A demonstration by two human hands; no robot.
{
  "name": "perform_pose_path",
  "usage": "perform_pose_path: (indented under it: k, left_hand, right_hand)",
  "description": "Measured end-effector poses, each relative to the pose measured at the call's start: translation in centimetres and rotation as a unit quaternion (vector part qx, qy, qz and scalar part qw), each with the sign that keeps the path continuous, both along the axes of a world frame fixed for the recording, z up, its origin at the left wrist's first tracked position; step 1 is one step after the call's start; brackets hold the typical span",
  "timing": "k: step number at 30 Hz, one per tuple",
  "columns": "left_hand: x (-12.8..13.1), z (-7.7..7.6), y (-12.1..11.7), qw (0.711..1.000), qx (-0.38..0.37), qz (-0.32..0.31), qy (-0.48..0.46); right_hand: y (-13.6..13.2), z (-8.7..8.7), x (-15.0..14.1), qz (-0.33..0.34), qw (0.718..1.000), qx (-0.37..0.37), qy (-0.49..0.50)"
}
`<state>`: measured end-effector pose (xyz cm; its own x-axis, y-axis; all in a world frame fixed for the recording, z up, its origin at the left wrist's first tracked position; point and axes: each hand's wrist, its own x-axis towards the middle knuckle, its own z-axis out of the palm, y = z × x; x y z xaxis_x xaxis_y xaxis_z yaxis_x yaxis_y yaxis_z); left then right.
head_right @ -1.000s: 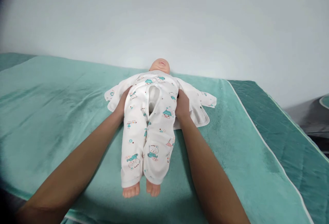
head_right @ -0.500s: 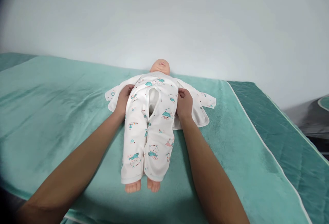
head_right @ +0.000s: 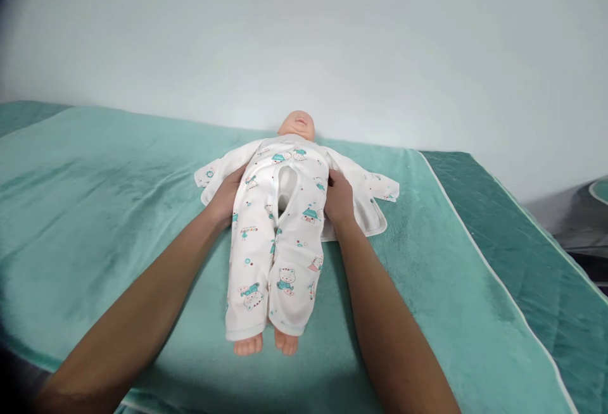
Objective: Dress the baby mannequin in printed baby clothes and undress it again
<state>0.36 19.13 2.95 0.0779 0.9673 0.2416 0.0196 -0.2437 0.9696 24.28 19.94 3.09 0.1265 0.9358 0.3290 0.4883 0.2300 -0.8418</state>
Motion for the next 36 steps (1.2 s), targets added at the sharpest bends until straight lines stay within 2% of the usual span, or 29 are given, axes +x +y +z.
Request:
perform_pose_path:
  k: [5,7,8,10,12,14,15,18,21,24,27,29,31,33,36]
  left_hand:
    - [-0.2,0.4,-0.1,0.987,-0.096,-0.074,-0.108]
    - [-0.3,0.4,0.0,0.988,-0.096,-0.068,-0.104]
    - [-0.3,0.2,0.1,0.992,-0.081,-0.046,-0.083]
    - [-0.4,0.0,0.6,0.999,-0.028,0.037,-0.016]
    - [-0.4,-0.1,1.5,0.99,0.039,0.127,0.051]
    - [-0.2,0.2,2.9,0.977,0.084,0.174,0.087]
    - [-0.1,0.5,3.8,0.976,0.091,0.177,0.093]
    - [0.0,1.6,6.2,0.988,0.06,0.121,0.08]
    - [-0.5,2.5,7.5,0.997,0.01,0.013,0.081]
    - [-1.7,3.3,7.6,0.989,-0.026,-0.081,0.123]
    - [-2.5,4.0,7.1,0.979,-0.034,-0.131,0.154]
    - [-2.5,4.1,7.0,0.976,-0.021,-0.14,0.163]
    - [-2.2,3.9,7.3,0.979,0.0,-0.124,0.165]
    - [-1.6,3.5,8.0,0.982,0.017,-0.081,0.168]
    - [-0.7,3.0,9.4,0.982,0.025,-0.001,0.187]
  right_hand:
    - [-0.3,0.0,-0.1,0.018,0.999,-0.022,0.04]
    - [-0.2,-0.2,-0.1,0.019,0.997,-0.026,0.076]
    - [-0.1,-0.3,-0.1,0.012,0.996,-0.018,0.092]
    - [0.3,-0.4,0.0,-0.024,0.994,0.023,0.105]
    - [1.0,-0.1,0.0,-0.071,0.99,0.079,0.092]
    - [2.2,0.4,-0.2,-0.085,0.986,0.118,0.077]
    - [2.9,0.7,-0.3,-0.067,0.987,0.123,0.076]
    - [5.0,1.7,-0.3,0.035,0.992,0.091,0.076]
    - [6.4,2.5,0.4,0.132,0.989,0.026,0.062]
    - [6.9,3.3,1.5,0.208,0.978,-0.025,0.021]
    - [7.0,4.0,1.9,0.252,0.967,-0.035,-0.014]
    - [7.2,4.2,1.7,0.263,0.964,-0.027,-0.018]
    - [7.5,4.1,1.3,0.258,0.966,-0.013,-0.016]
    - [8.0,3.9,0.8,0.228,0.973,-0.005,-0.03]
    - [8.8,3.4,0.2,0.148,0.986,-0.003,-0.073]
